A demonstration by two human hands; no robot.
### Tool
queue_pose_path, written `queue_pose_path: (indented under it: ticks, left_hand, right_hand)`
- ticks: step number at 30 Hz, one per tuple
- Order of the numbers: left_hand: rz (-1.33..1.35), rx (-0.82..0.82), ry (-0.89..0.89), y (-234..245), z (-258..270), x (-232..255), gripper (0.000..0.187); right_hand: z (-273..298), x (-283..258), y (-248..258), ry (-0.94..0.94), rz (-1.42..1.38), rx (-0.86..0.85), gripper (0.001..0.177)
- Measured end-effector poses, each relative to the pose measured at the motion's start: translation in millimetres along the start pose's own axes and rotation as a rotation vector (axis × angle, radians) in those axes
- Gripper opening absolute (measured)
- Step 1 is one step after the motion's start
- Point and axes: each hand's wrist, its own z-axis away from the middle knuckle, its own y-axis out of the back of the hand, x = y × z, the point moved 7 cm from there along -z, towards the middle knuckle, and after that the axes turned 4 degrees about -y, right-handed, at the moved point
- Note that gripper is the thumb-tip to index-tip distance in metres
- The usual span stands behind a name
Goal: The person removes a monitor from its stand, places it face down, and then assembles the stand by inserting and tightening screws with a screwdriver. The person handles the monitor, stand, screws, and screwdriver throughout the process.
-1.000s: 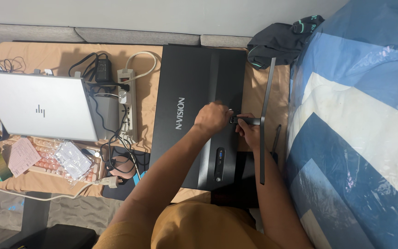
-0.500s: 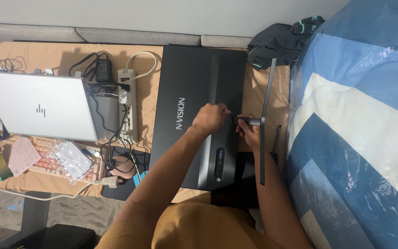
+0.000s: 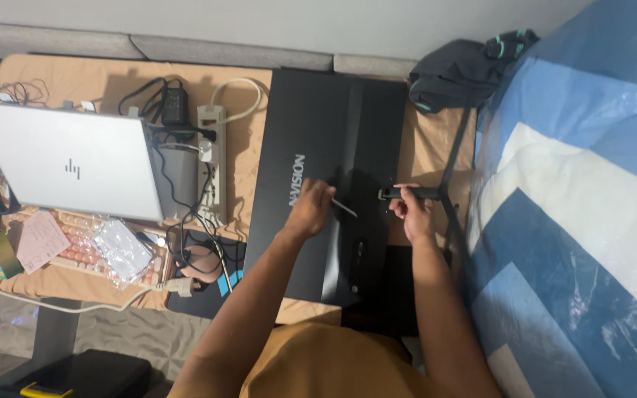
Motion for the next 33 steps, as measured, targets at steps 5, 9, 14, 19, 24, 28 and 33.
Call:
queue_pose_path:
  ticks: [5,9,14,19,24,28,33]
  left_hand:
    - [0.238,-0.278,0.215,-15,5,-3,0.027]
    - [0.441,-0.277,0.294,-13,14,6,0.022]
    - [0.839,-0.198,0.358,-2,31,22,0.025]
    - [1.237,-0.198,0.43,7,55,49,0.029]
    - [1.214,-0.151,0.369,37,67,57,0.024]
    - [1.075,-0.088,0.302,62,74,51,0.023]
    - [0.799,-0.083,0.059,94,78,55,0.026]
  right_hand:
    - [9,-20,-15,-0.03,0.182,-0.036,0.017]
    - [20,-43,-38,0.017,0.064,-0.104,0.017]
    - [33,-77,-69,0.079,0.008,-0.154,0.018]
    - [61,-99,-118,0.167,0.102,-0.286,0.016]
    - [87,-104,-160,0.202,0.213,-0.276,0.016]
    - [110,-102,-186,0.264,0.176,-0.246,0.019]
    - [144,-102,-208,0.347,0.231,-0.242,0.026]
